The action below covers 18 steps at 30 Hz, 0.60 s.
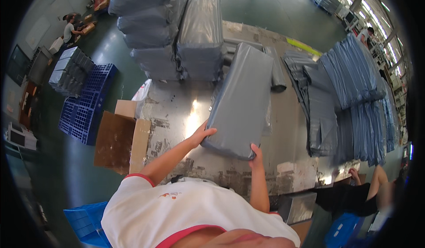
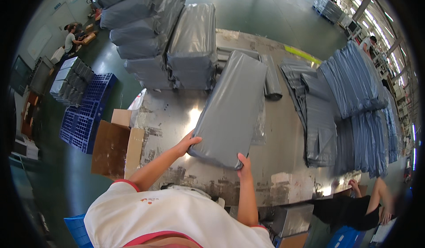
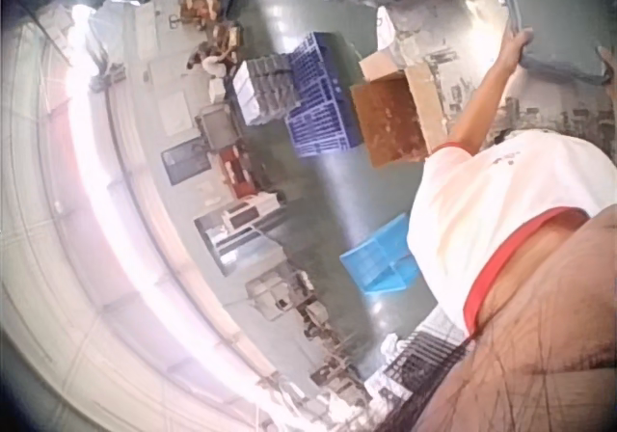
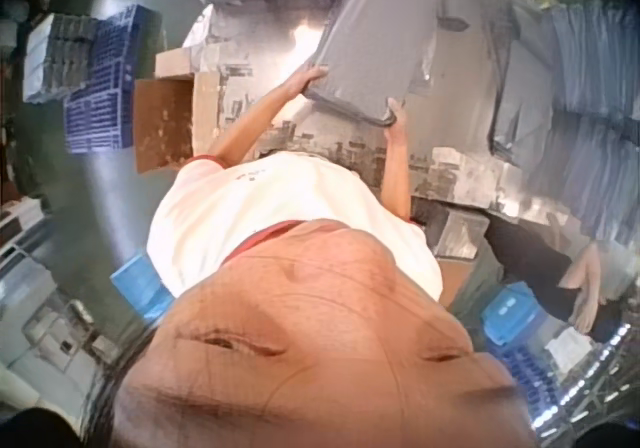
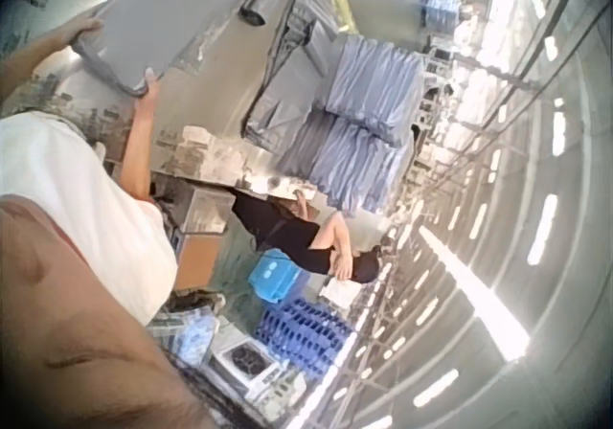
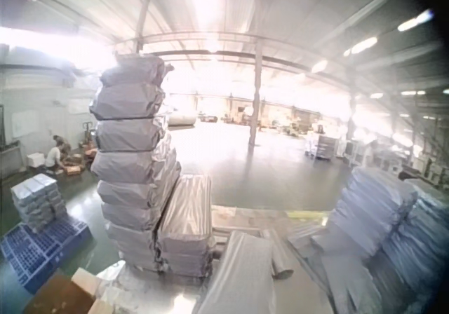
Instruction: The person places blue packages of toilet paper into grey plastic bags, folds the bags over, and stacks them on the table.
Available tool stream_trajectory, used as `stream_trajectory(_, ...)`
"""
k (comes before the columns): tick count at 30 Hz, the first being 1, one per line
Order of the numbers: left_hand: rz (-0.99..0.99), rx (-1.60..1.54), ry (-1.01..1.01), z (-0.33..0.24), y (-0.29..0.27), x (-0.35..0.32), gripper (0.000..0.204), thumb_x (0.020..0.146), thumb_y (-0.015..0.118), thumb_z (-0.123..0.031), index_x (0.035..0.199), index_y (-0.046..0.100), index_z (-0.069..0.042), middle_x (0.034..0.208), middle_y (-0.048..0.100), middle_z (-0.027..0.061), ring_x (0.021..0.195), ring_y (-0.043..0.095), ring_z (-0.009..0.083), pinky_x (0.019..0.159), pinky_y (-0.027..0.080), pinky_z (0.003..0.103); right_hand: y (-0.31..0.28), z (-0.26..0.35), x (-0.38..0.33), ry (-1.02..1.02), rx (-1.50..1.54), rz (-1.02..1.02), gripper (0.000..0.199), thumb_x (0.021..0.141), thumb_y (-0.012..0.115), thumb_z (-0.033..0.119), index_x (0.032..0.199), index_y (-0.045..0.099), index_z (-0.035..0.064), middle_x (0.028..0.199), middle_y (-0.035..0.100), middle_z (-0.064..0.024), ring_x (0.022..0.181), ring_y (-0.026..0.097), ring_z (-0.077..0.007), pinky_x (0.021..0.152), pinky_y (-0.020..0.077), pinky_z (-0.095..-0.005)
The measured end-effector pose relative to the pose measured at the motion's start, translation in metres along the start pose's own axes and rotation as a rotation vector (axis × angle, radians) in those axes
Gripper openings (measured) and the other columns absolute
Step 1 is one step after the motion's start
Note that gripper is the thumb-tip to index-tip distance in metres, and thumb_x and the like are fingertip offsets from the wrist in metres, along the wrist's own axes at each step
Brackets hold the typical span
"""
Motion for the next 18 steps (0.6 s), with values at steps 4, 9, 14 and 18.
stream_trajectory(4,-0.079,0.103,0.205,-0.067,-0.016,-0.013,0.076,0.065,0.059,-0.031,0.123,0.018,-0.002,0.113,0.037,0.0108,0.103,0.036,0.0172,0.086,0.028,0.028,0.070,0.049,0.011,-0.199,-0.080,0.116,0.057,0.063,0.056,0.016,0.113,0.034,-0.0015,0.106,0.044,-0.0116,0.099,0.043,-0.0222,0.083,0.0357,-0.0326)
stream_trajectory(9,-0.173,0.018,0.517,-0.163,-0.073,0.030,0.071,0.068,0.059,-0.029,0.122,0.021,-0.003,0.107,0.041,0.0083,0.095,0.040,0.0147,0.081,0.032,0.026,0.153,0.091,0.117,-0.152,-0.184,0.205,0.050,0.063,0.055,0.018,0.107,0.039,0.0015,0.092,0.052,-0.0082,0.084,0.051,-0.0186,0.076,0.0403,-0.0302)
stream_trajectory(14,-0.190,-0.325,0.503,-0.248,-0.149,0.105,0.059,0.073,0.051,-0.035,0.117,0.028,-0.002,0.107,0.045,0.0073,0.097,0.043,0.0161,0.081,0.035,0.029,0.262,0.118,0.242,-0.178,-0.099,0.397,0.045,0.071,0.052,0.032,0.102,0.046,0.0009,0.096,0.052,-0.0080,0.090,0.049,-0.0180,0.079,0.0375,-0.0298)
stream_trajectory(18,-0.271,-0.324,0.604,-0.237,-0.201,0.137,0.059,0.077,0.046,-0.031,0.120,0.022,0.000,0.117,0.036,0.0080,0.106,0.035,0.0160,0.090,0.025,0.027,0.285,0.091,0.300,-0.207,-0.102,0.377,0.061,0.073,0.046,0.046,0.115,0.035,0.0031,0.110,0.044,-0.0082,0.100,0.042,-0.0161,0.083,0.0317,-0.0280)
Point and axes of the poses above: each hand's wrist, its own x-axis towards the middle knuckle, its own y-axis out of the palm, z = x × y, the point moved 8 cm from there along x, towards the middle knuckle
